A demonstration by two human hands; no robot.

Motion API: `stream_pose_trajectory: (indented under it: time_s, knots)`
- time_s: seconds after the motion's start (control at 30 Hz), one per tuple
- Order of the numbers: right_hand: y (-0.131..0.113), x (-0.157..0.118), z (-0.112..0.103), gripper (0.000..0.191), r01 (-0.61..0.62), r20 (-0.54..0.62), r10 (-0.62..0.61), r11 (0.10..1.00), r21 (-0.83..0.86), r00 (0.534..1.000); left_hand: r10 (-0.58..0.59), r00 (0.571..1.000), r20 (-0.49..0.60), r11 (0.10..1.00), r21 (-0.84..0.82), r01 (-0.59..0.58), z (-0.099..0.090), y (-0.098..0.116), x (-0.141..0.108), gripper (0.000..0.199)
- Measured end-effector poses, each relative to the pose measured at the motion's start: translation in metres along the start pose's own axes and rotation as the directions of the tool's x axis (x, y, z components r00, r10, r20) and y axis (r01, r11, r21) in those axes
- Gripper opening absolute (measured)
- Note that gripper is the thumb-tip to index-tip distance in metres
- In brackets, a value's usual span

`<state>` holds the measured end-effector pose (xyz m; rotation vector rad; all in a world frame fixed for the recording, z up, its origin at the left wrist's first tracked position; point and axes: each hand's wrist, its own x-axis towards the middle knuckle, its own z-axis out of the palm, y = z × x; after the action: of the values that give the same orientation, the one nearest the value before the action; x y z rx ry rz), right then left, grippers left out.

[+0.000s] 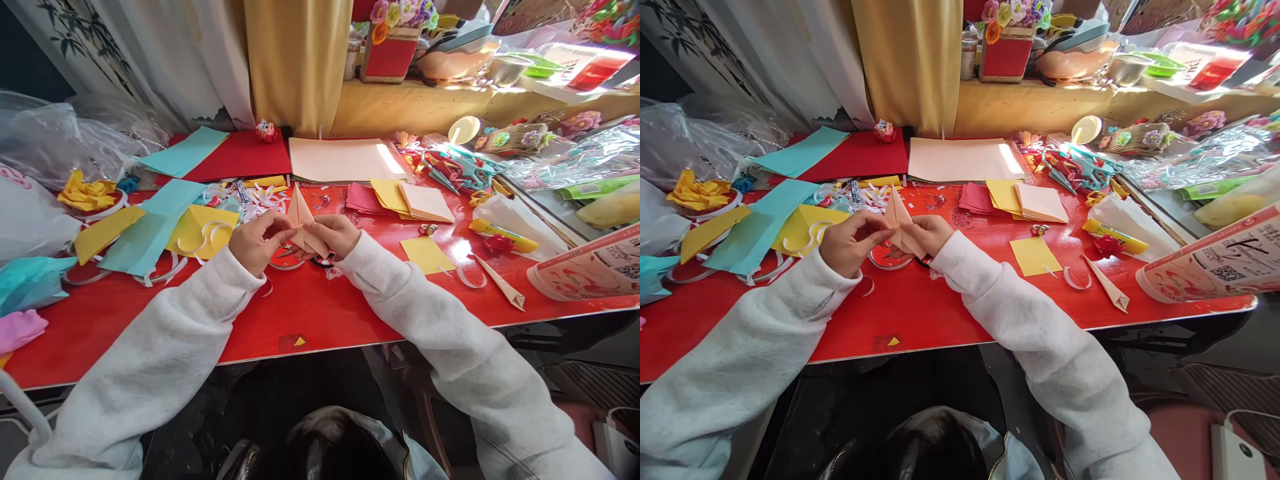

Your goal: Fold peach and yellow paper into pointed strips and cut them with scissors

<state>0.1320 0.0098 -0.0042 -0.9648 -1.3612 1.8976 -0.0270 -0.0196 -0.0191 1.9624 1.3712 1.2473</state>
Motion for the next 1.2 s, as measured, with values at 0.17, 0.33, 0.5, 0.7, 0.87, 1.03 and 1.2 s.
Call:
stream_pose_trajectory:
  time_s: [0.17, 0.33, 0.5, 0.7, 0.87, 1.03, 1.2]
  knots:
    - [0.004, 0.001, -0.002, 0.034, 0.053, 0.061, -0.05, 0.998, -0.042, 0.997, 0.036, 0.999, 0.032, 0.997, 0.072, -0.038, -0.002, 0.003, 0.0, 0.018]
    - [0.012, 0.006, -0.008, 0.038, 0.184, -0.004, -0.195, 0.933, -0.308, 0.981, 0.003, 0.999, 0.034, 0.999, 0.032, -0.004, 0.001, 0.001, 0.0, 0.02]
    - [0.018, 0.009, -0.012, 0.038, 0.296, -0.04, -0.388, 0.764, -0.573, 0.921, -0.224, 0.973, 0.054, 0.935, -0.269, 0.23, 0.008, -0.005, 0.003, 0.047]
    - [0.018, 0.01, -0.012, 0.034, 0.395, -0.029, -0.506, 0.706, -0.588, 0.862, -0.359, 0.891, 0.279, 0.848, -0.301, 0.436, 0.005, 0.001, 0.005, 0.04]
    - [0.015, 0.009, -0.01, 0.03, 0.367, -0.09, -0.518, 0.708, -0.603, 0.851, -0.354, 0.906, 0.233, 0.827, -0.374, 0.42, 0.005, 0.004, 0.005, 0.041]
    - [0.016, 0.009, -0.009, 0.035, 0.338, -0.098, -0.414, 0.839, -0.427, 0.905, -0.402, 0.862, 0.308, 0.776, -0.385, 0.499, 0.007, 0.007, 0.005, 0.045]
    - [0.016, 0.011, -0.009, 0.037, 0.331, -0.087, -0.394, 0.857, -0.394, 0.915, -0.456, 0.836, 0.306, 0.774, -0.328, 0.542, 0.006, 0.012, 0.005, 0.04]
